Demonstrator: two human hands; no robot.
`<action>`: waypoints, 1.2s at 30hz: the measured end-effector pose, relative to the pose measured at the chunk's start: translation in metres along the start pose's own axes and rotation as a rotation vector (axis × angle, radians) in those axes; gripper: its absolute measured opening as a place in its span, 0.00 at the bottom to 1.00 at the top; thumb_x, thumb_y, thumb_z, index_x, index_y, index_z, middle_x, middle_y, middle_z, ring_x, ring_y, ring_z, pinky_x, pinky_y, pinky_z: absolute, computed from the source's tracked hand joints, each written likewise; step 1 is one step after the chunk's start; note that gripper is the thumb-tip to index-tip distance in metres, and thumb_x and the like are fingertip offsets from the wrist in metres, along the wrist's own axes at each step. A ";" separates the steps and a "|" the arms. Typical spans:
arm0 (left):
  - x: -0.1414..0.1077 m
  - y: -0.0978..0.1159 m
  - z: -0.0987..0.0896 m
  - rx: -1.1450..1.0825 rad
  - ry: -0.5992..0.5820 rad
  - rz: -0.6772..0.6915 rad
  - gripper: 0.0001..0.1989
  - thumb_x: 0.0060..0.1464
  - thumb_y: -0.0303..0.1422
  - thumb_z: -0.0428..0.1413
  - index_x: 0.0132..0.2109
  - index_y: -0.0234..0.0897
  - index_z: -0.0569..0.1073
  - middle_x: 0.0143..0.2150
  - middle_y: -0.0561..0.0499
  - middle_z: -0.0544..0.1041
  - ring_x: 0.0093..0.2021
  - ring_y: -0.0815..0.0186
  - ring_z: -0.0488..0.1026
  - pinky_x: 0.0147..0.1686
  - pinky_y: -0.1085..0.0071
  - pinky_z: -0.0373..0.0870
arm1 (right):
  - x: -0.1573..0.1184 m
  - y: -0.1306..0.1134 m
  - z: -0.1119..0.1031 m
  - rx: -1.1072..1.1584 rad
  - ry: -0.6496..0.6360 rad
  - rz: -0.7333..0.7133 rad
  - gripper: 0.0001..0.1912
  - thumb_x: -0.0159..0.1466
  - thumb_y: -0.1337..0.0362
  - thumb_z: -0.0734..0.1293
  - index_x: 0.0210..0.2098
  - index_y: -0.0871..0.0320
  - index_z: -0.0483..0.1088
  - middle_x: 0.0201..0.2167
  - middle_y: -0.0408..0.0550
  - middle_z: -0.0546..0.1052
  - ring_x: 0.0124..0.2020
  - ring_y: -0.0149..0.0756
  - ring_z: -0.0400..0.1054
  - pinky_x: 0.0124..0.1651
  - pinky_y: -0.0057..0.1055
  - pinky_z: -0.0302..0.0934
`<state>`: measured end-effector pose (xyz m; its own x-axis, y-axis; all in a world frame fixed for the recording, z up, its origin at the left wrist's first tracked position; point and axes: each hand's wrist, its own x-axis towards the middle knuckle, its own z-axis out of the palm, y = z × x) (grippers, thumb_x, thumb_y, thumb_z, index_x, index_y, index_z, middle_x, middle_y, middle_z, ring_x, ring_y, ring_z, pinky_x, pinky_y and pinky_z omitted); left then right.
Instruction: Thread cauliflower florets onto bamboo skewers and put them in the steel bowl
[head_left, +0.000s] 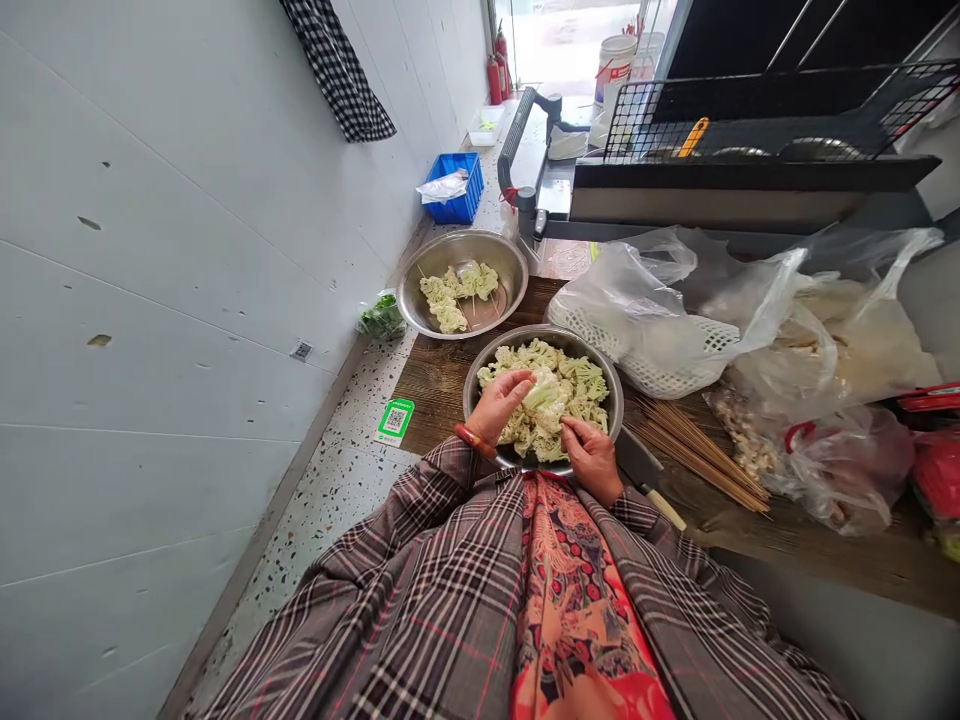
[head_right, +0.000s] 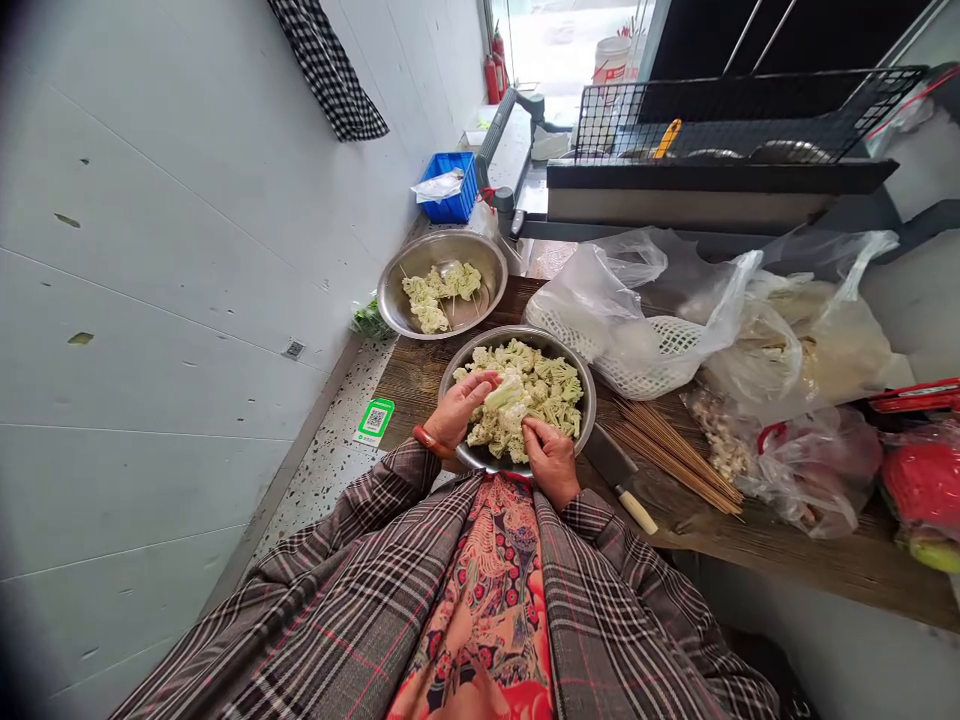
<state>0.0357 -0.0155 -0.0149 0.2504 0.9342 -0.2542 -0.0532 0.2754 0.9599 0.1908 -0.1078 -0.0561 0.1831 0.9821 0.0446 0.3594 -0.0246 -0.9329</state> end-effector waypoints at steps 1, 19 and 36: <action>0.000 -0.002 0.001 0.006 -0.013 -0.012 0.19 0.47 0.41 0.60 0.43 0.33 0.75 0.43 0.46 0.76 0.44 0.65 0.70 0.47 0.69 0.65 | 0.000 0.000 0.000 -0.008 -0.011 -0.002 0.17 0.64 0.56 0.59 0.37 0.60 0.75 0.22 0.45 0.72 0.24 0.32 0.65 0.30 0.28 0.60; -0.004 -0.001 0.013 0.046 0.013 -0.134 0.19 0.42 0.44 0.62 0.33 0.34 0.68 0.29 0.55 0.67 0.28 0.74 0.64 0.26 0.78 0.63 | 0.003 0.004 -0.005 0.050 -0.088 0.038 0.18 0.64 0.55 0.59 0.38 0.60 0.75 0.21 0.45 0.73 0.23 0.32 0.66 0.30 0.28 0.60; 0.004 -0.008 0.019 -0.046 0.003 -0.093 0.16 0.45 0.41 0.62 0.35 0.35 0.69 0.30 0.55 0.68 0.30 0.74 0.64 0.29 0.78 0.62 | 0.009 0.003 -0.011 -0.048 -0.078 -0.150 0.15 0.66 0.59 0.59 0.40 0.56 0.75 0.38 0.51 0.79 0.40 0.39 0.73 0.45 0.34 0.65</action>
<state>0.0557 -0.0183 -0.0210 0.2537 0.9046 -0.3426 -0.0737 0.3713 0.9256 0.2034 -0.1008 -0.0546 0.0535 0.9868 0.1526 0.4210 0.1163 -0.8996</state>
